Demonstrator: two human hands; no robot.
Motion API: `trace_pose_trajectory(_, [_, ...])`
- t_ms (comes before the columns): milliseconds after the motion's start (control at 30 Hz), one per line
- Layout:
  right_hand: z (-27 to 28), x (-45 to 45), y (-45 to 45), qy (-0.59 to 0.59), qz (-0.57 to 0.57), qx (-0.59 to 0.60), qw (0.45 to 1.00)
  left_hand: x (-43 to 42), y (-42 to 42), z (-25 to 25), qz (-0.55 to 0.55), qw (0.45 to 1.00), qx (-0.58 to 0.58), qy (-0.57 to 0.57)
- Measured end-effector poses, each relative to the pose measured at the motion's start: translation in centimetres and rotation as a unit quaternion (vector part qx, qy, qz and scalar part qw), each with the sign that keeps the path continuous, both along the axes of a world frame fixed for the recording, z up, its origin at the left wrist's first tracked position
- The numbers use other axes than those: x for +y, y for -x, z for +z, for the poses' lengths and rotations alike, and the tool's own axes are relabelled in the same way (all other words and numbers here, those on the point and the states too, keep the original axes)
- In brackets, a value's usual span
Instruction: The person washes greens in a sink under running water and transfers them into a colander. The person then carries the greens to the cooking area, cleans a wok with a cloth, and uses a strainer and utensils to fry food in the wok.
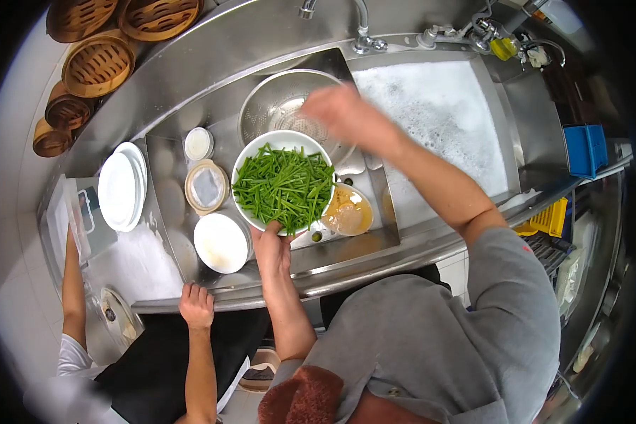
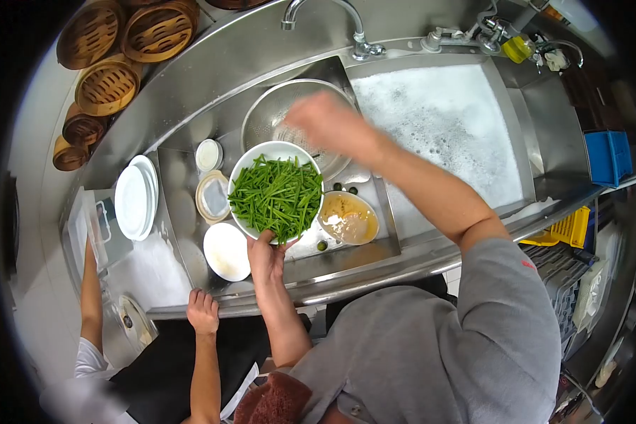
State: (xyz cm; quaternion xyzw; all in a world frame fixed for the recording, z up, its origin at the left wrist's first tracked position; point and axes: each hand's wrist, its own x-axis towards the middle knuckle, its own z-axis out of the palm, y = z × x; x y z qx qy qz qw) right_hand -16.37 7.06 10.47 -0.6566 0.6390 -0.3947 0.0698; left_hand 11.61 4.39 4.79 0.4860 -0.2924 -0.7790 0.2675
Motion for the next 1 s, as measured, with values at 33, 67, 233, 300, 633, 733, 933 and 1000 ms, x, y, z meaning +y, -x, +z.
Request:
trace_pose_trajectory(33, [-0.8, 0.4, 3.0, 0.009, -0.095, -0.036, 0.995, -0.1, -0.3, 0.0, 0.001, 1.000, -0.006, -0.006])
trace_pose_trajectory(67, [-1.7, 0.4, 7.0, 0.032, -0.174, -0.013, 0.984, 0.0, -0.5, 0.7, 0.002, 1.000, -0.009, -0.007])
trace_pose_trajectory(233, [-8.9, 3.4, 17.6, 0.016, -0.223, 0.193, 0.955, 0.7, -2.2, 0.2, 0.025, 0.999, -0.030, -0.006])
trace_pose_trajectory(300, [-9.4, 5.2, 17.3, -0.009, -0.192, 0.252, 0.948, 0.9, -3.1, 0.7, 0.047, 0.998, -0.029, 0.001])
trace_pose_trajectory(633, [-10.5, -2.3, 8.4, -0.137, -0.141, -0.160, 0.967, 1.8, -6.8, 2.5, 0.122, 0.991, -0.038, 0.037])
trace_pose_trajectory(733, [-9.1, -9.2, 9.9, -0.146, -0.130, -0.510, 0.838, 1.9, -7.3, 2.7, 0.138, 0.989, -0.047, 0.034])
trace_pose_trajectory(933, [-9.7, -8.5, 8.8, -0.305, -0.170, -0.135, 0.927, 2.7, -8.4, 2.0, 0.122, 0.991, -0.040, 0.040])
trace_pose_trajectory(1000, [-14.7, -1.4, 3.9, 0.022, -0.249, -0.079, 0.965, 2.9, -8.3, 1.8, 0.150, 0.988, -0.031, 0.038])
